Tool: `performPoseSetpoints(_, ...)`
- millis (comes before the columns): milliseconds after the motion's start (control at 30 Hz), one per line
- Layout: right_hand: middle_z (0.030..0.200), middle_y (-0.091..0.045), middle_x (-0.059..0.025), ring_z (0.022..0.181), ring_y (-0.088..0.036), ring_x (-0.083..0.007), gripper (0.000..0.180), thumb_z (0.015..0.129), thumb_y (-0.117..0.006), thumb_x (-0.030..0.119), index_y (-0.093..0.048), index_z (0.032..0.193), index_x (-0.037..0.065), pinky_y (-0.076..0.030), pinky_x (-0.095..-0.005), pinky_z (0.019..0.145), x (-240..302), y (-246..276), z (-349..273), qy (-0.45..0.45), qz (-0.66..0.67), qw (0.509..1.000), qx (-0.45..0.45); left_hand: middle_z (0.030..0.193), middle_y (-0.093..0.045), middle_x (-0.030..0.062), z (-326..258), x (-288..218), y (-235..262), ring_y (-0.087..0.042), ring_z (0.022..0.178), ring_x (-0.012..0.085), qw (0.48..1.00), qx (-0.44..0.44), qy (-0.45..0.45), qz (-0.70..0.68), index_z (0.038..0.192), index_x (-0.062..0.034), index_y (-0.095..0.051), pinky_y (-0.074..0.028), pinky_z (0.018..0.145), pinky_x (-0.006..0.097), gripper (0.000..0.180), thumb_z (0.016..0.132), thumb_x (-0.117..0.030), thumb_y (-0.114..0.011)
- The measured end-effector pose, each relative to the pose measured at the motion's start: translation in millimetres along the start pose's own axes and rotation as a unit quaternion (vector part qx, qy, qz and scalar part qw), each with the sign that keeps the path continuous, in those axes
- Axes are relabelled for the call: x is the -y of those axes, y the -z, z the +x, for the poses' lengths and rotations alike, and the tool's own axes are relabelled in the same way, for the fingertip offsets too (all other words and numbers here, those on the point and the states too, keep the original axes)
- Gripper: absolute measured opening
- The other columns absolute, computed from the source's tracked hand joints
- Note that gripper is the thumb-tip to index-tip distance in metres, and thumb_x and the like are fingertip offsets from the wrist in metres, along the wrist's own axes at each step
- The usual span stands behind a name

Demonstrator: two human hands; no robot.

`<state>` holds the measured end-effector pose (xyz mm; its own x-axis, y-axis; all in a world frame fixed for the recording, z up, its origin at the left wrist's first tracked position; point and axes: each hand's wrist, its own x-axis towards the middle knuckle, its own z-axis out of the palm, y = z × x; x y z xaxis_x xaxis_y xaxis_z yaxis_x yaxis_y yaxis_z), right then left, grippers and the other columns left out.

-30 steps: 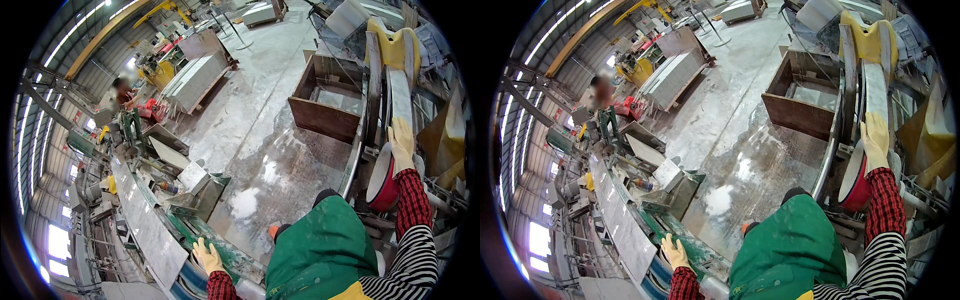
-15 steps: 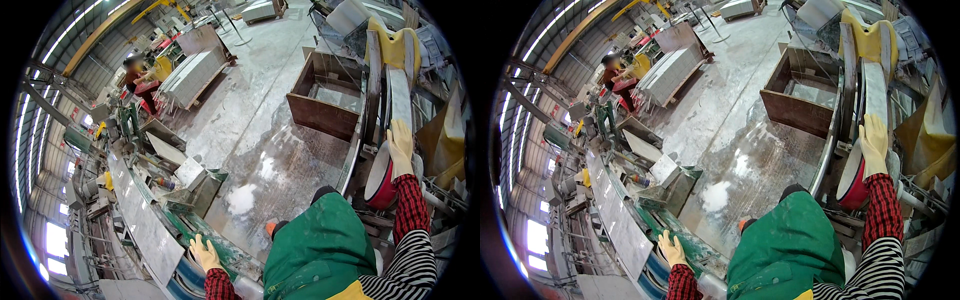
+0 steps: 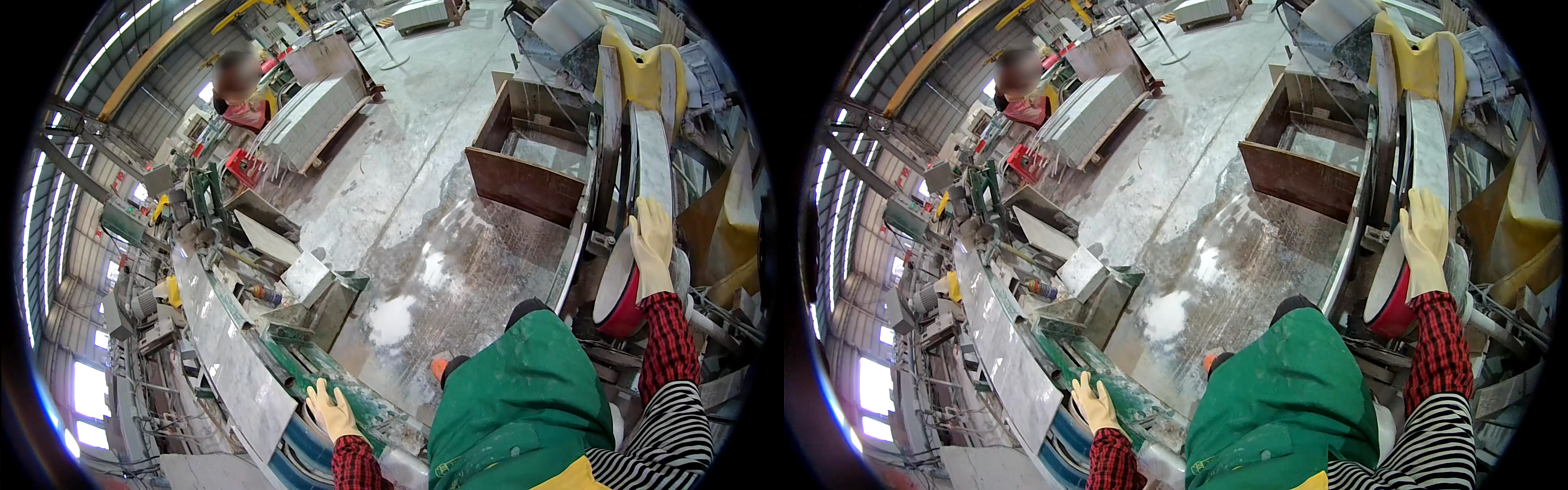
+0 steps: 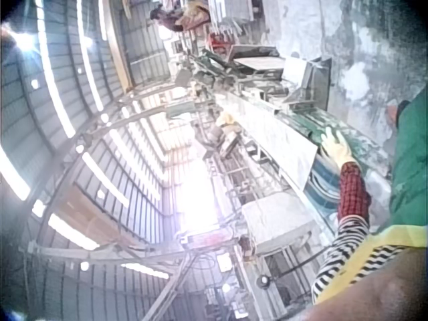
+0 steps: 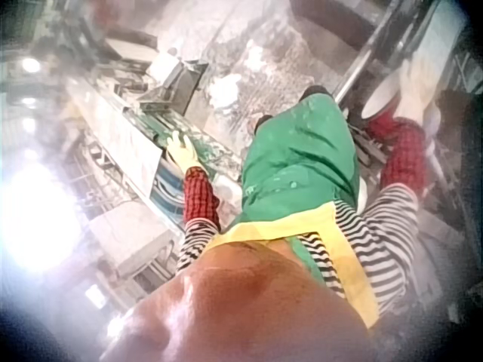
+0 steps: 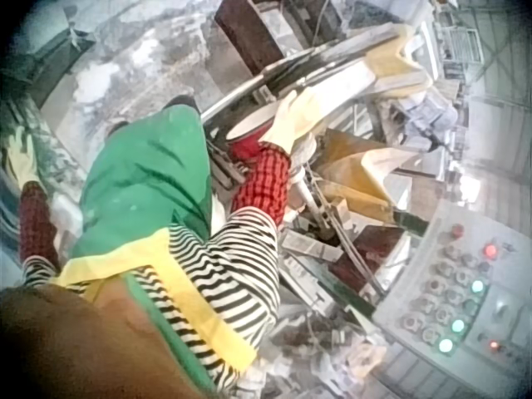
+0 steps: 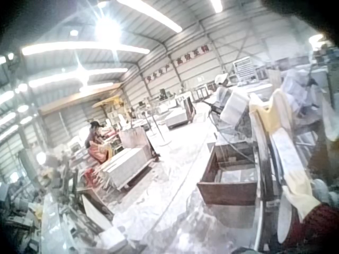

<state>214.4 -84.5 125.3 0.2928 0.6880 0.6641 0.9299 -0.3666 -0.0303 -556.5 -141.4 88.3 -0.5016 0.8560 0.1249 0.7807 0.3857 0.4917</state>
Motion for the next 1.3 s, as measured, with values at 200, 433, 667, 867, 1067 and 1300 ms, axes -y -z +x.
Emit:
performPoseSetpoints(200, 0.145, -0.066, -0.0205, 0.132, -0.061, -0.0412, 0.048, 0.096, -0.077, 0.017, -0.067, 0.140, 0.004, -0.047, -0.0511, 0.114, 5, 6, -5, -0.004, 0.008, 1.000, 0.008, 0.173, -0.043, 0.0249, -4, -9, 1, -0.038, 0.160, 0.0411, 0.999, -0.036, -0.023, 0.018, 0.147, -0.0113, -0.064, -0.040, 0.125, 0.048, 0.045, 0.104, -0.002, -0.070)
performPoseSetpoints(433, 0.143, -0.066, -0.0203, 0.130, -0.061, -0.0415, 0.050, 0.093, -0.078, 0.015, -0.067, 0.140, 0.004, -0.048, -0.0513, 0.113, 12, 13, -8, 0.003, 0.023, 1.000, -0.008, 0.173, -0.043, 0.0234, 0, 2, -5, -0.039, 0.159, 0.0396, 0.999, -0.036, -0.019, 0.010, 0.147, -0.0109, -0.064, -0.041, 0.125, 0.046, 0.046, 0.103, 0.000, -0.070)
performPoseSetpoints(667, 0.145, -0.066, -0.0209, 0.130, -0.060, -0.0423, 0.049, 0.093, -0.078, 0.014, -0.067, 0.140, 0.005, -0.047, -0.0516, 0.113, 18, 19, -14, 0.008, 0.021, 1.000, 0.000, 0.173, -0.042, 0.0237, 1, 3, -9, -0.038, 0.160, 0.0382, 0.998, -0.045, -0.018, -0.030, 0.147, -0.0091, -0.064, -0.045, 0.123, 0.044, 0.046, 0.102, 0.002, -0.070)
performPoseSetpoints(867, 0.145, -0.065, -0.0211, 0.135, -0.059, -0.0423, 0.052, 0.090, -0.081, 0.012, -0.067, 0.139, 0.004, -0.046, -0.0517, 0.116, 25, 26, -18, 0.014, 0.018, 1.000, 0.000, 0.177, -0.038, 0.0216, -1, 0, -3, -0.033, 0.164, 0.0384, 0.999, -0.012, 0.005, -0.035, 0.152, -0.0135, -0.061, -0.035, 0.130, 0.046, 0.047, 0.106, -0.008, -0.070)
performPoseSetpoints(1067, 0.147, -0.065, -0.0227, 0.138, -0.057, -0.0433, 0.059, 0.085, -0.086, 0.012, -0.067, 0.140, 0.003, -0.045, -0.0520, 0.119, 35, 39, -22, 0.012, 0.021, 1.000, 0.018, 0.178, -0.038, 0.0208, 0, 3, -4, -0.032, 0.165, 0.0391, 0.999, -0.011, 0.007, -0.050, 0.154, -0.0156, -0.061, -0.029, 0.133, 0.047, 0.047, 0.108, -0.013, -0.070)
performPoseSetpoints(1300, 0.153, -0.063, -0.0238, 0.144, -0.055, -0.0438, 0.063, 0.089, -0.085, 0.018, -0.065, 0.148, 0.005, -0.042, -0.0518, 0.124, 41, 45, -29, -0.010, 0.016, 0.998, 0.066, 0.179, -0.036, 0.0204, 2, 7, -3, -0.029, 0.166, 0.0388, 1.000, -0.001, 0.004, -0.004, 0.153, -0.0138, -0.062, -0.029, 0.133, 0.047, 0.047, 0.107, -0.011, -0.070)
